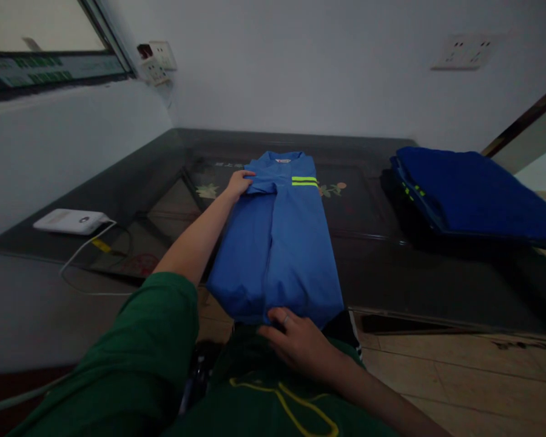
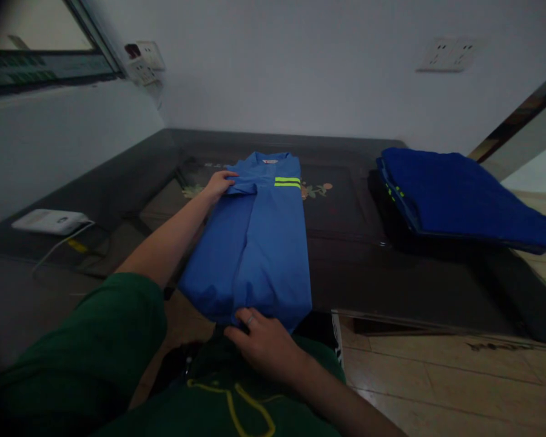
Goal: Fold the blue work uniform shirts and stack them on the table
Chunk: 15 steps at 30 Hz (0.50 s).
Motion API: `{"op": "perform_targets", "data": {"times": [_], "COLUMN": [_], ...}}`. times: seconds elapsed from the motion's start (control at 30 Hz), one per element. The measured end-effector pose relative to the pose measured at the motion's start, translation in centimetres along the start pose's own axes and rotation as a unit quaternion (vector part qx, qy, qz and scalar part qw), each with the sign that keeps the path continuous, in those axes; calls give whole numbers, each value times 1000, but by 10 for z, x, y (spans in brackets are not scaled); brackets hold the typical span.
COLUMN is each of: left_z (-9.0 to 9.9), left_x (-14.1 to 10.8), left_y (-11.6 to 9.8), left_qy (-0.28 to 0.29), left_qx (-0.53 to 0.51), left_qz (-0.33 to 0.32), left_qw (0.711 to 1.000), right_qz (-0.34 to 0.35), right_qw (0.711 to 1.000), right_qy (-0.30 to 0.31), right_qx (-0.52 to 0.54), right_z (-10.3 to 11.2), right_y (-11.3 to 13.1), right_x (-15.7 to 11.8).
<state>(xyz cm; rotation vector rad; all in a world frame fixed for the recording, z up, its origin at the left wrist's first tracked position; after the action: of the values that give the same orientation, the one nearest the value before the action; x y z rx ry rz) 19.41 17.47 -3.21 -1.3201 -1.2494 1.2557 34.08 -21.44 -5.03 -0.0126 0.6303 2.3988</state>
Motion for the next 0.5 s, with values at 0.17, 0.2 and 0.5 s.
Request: {"op": "perform_targets", "data": {"times": [0.17, 0.2, 0.5], "left_z": [7, 4, -61], "left_x": [-20, -28, -96], "left_y": [-30, -41, -42], "left_qy": [4, 11, 225], "left_qx": [186, 260, 525], "left_qz": [-111, -154, -312], "left_qw": [976, 953, 759], "right_qz": [-12, -11, -314], "right_qw": [997, 995, 909], "right_qy": [48, 45, -35], "right_qx": [55, 87, 273], "right_z": [-10, -4, -37], "right_y": [-6, -8, -125], "right_x": [-9, -17, -108]}}
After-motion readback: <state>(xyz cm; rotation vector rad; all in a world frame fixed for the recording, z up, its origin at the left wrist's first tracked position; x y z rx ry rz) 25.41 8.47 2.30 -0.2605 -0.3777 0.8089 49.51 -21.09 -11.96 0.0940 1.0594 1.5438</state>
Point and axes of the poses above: each hand's wrist, its own x-axis towards the middle knuckle, its own z-axis out of the back of the hand, y = z × x, the point moved 9 cm from there along x, towards the middle knuckle, and after that the axes turned 10 degrees about y, right-handed, at the moved point
